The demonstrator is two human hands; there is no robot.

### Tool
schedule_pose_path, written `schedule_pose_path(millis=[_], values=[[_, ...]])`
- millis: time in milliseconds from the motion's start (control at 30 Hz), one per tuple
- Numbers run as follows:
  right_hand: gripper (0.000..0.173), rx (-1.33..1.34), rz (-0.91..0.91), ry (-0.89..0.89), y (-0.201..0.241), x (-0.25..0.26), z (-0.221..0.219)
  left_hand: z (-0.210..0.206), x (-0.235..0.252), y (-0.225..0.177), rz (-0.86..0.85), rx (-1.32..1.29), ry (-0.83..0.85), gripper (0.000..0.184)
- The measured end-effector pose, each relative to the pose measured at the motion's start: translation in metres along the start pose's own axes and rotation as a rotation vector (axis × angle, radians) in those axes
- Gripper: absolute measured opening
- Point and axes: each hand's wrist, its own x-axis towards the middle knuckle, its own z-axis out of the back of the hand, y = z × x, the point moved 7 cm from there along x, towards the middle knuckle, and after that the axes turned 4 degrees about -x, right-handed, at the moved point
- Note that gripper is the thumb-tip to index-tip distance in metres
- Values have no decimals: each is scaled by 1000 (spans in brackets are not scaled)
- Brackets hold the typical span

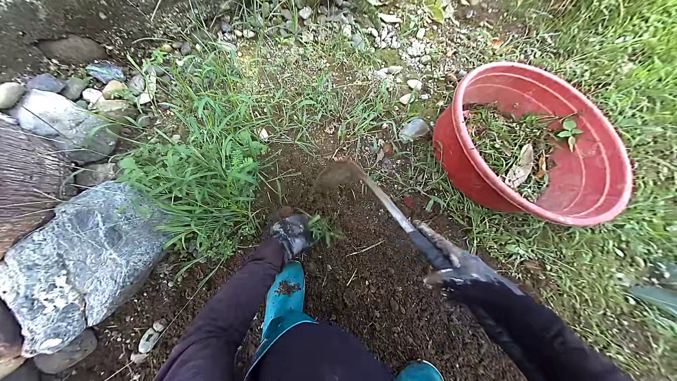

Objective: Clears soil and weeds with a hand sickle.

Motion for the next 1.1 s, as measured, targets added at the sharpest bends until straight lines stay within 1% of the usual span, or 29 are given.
schedule_pose_path(millis=[67, 133, 167, 200, 233, 267, 300, 367, 433, 500, 533, 567, 600, 633, 667, 700, 733, 767, 800, 833, 900, 933, 967, 1000, 1033, 1100], values=[[109, 182, 37, -118, 7, 2, 10, -25, -20, -19, -108, -29, 85, 46], [105, 278, 9, -183, 11, 13, 6, -44, -36, -43, -232, -16, 144, 43], [102, 243, -16, -185, 7, 19, 0, -51, -38, -51, -284, 23, 161, 43], [98, 144, -47, -152, -1, 24, -6, -56, -38, -57, -323, 69, 165, 41], [98, 32, -84, -82, -11, 27, -11, -57, -35, -59, -342, 100, 153, 41], [102, -43, -101, -23, -21, 28, -16, -54, -29, -58, -344, 114, 125, 41], [105, -60, -98, 1, -26, 27, -17, -46, -22, -57, -330, 122, 93, 43], [107, 27, -67, -41, -24, 20, -8, -37, -10, -53, -297, 152, 36, 42], [109, 175, -31, -109, -16, 14, 2, -36, -9, -53, -292, 191, 43, 47], [111, 291, -20, -149, -8, 14, 5, -36, -10, -57, -339, 143, 26, 49], [110, 289, -30, -156, -8, 16, 0, -34, -11, -55, -343, 83, -12, 49], [106, 218, -53, -140, -12, 19, -7, -28, -10, -49, -320, 5, -74, 50], [102, 80, -75, -105, -20, 23, -14, -17, -7, -40, -273, -60, -150, 52], [102, -79, -78, -51, -29, 27, -20, -5, 0, -29, -197, -83, -215, 54], [105, -192, -74, -4, -38, 30, -24, 8, 11, -16, -97, -45, -234, 54], [107, -237, -55, 7, -43, 32, -22, 21, 23, -3, 19, 24, -215, 54], [107, -237, -21, -8, -41, 33, -16, 31, 34, 11, 111, 77, -183, 56], [106, -221, 6, -36, -35, 29, -7, 36, 38, 26, 163, 101, -168, 54], [104, -219, 28, -77, -29, 22, 4, 37, 37, 36, 163, 76, -171, 53], [104, -228, 59, -135, -23, 15, 18, 39, 33, 38, 127, 9, -187, 52], [107, -248, 125, -236, -19, 0, 49, 37, 13, 23, -26, -176, -238, 51], [110, -255, 153, -269, -18, -8, 61, 31, -2, 12, -110, -224, -239, 50], [110, -273, 165, -300, -19, -17, 72, 23, -18, 1, -165, -218, -214, 49], [109, -325, 170, -335, -22, -26, 82, 14, -29, -7, -166, -168, -174, 52], [107, -398, 157, -352, -24, -33, 91, 5, -34, -9, -115, -116, -141, 58], [100, -575, 78, -346, -26, -42, 100, -7, -28, 8, 94, -19, -74, 78]])
